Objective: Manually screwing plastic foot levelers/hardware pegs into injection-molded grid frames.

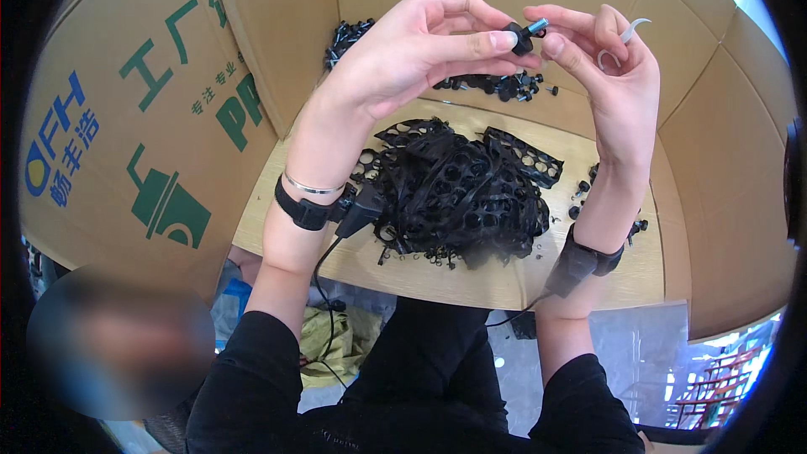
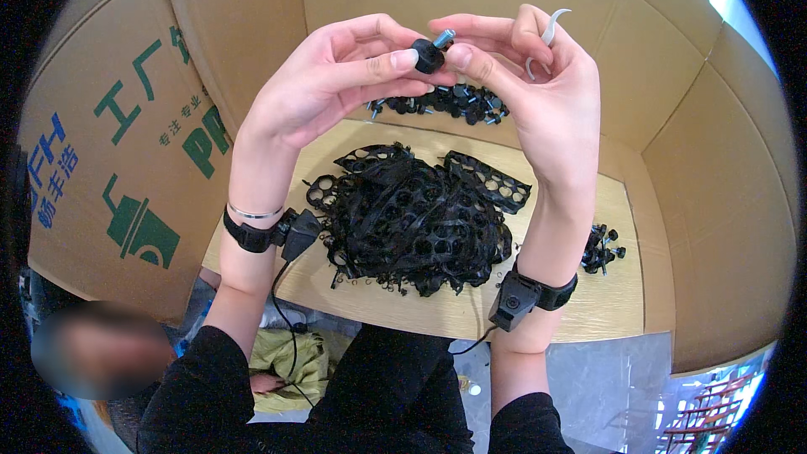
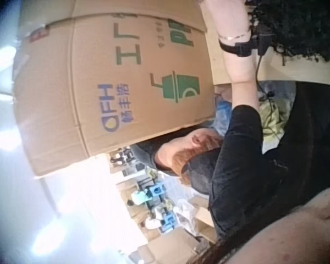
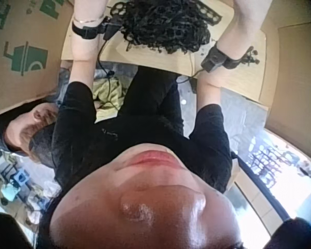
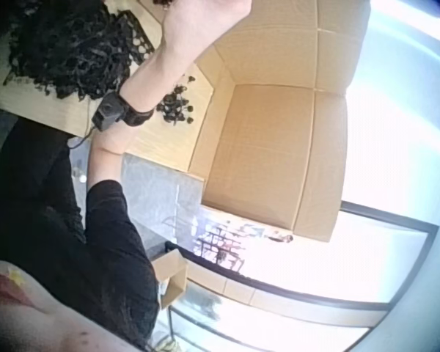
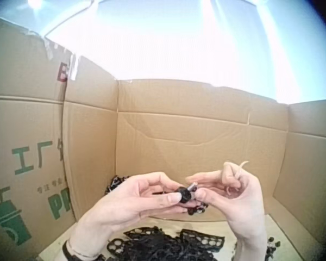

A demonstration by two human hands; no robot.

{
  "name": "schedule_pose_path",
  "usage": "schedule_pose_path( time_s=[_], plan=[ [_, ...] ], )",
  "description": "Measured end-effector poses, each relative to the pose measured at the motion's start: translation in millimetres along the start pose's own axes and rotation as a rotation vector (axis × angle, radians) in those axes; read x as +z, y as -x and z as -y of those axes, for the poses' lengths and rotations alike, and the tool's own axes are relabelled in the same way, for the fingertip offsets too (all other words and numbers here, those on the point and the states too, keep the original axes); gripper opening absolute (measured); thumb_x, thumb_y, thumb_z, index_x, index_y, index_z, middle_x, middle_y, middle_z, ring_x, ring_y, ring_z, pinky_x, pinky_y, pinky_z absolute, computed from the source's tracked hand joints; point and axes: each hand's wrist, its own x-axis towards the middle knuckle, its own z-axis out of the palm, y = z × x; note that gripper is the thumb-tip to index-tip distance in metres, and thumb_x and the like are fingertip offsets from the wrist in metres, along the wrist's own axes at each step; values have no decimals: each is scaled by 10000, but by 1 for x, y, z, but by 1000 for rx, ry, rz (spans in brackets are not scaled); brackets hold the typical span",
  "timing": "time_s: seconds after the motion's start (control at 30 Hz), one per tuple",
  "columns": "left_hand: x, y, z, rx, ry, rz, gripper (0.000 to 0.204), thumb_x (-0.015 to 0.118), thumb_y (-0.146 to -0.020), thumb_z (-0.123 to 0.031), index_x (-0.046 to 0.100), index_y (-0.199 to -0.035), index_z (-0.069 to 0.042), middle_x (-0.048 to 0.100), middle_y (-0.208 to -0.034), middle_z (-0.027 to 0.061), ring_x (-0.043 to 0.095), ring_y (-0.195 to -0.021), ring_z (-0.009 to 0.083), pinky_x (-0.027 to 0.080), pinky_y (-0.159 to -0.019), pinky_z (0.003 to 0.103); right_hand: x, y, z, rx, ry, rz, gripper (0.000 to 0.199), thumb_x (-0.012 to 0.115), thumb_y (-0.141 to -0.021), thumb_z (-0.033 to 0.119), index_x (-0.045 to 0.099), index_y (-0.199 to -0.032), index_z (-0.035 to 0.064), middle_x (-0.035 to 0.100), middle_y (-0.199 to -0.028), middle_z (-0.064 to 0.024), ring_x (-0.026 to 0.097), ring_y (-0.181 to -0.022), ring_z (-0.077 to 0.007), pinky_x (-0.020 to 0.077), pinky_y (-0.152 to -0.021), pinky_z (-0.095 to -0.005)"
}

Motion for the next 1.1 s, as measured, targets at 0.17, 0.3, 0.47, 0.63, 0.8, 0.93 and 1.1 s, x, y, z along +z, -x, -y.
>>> schedule_pose_path(
  time_s=[0.17, 0.3, 0.47, 0.63, 0.8, 0.93, 1.1],
  plan=[
    [11, -4, 10, 125, -41, -145, 225, 664, -899, -37, 592, -1092, 55, 657, -1112, 156, 673, -1022, 233, 563, -914, 320, 0, 0, -5, 56, 113, -106, 447, 704, -851, -18, 307, -700, 120, 702, -990, -223, 665, -884, -128, 532, -814, -252],
    [26, -8, 17, 224, -310, -366, 248, 696, -855, 16, 602, -1081, 56, 664, -1079, 140, 666, -1014, 191, 569, -896, 297, 4, 4, -3, 135, 138, -154, 430, 700, -854, -19, 322, -693, 109, 703, -953, -192, 636, -858, -101, 505, -797, -225],
    [27, -9, 26, 499, -609, -363, 222, 685, -845, 60, 611, -1053, 72, 673, -1029, 129, 666, -995, 164, 564, -889, 281, 10, 7, -6, -75, 385, -288, 177, 657, -898, 17, 507, -807, -8, 658, -839, -62, 542, -792, -70, 463, -764, -224],
    [22, -9, 19, 401, -474, -410, 210, 673, -850, 67, 615, -1052, 65, 675, -1028, 126, 668, -992, 167, 564, -889, 286, -4, 5, -9, -107, 450, -301, 128, 648, -914, 33, 554, -857, -32, 652, -866, -41, 536, -790, -70, 454, -781, -221],
    [15, -9, 21, 395, -500, -401, 202, 671, -859, 54, 619, -1053, 66, 679, -1027, 125, 672, -983, 170, 562, -877, 282, -6, 10, 14, -120, 314, -304, 116, 687, -895, 46, 601, -838, -9, 618, -862, -3, 502, -811, -48, 425, -797, -196],
    [22, -6, 9, 395, -462, -243, 211, 691, -861, 12, 633, -1060, 51, 686, -1031, 125, 674, -973, 164, 553, -866, 275, -24, 2, -5, -146, 361, -574, 128, 732, -853, 72, 621, -847, 7, 618, -832, 13, 430, -717, -56, 406, -743, -196],
    [4, 0, -1, 273, -336, -274, 235, 727, -847, -31, 648, -1060, 31, 702, -1016, 112, 680, -952, 155, 545, -861, 273, -32, 11, 15, 289, 435, -83, 402, 761, -785, 30, 386, -662, 104, 690, -861, -73, 527, -771, -66, 436, -726, -212]
  ],
)
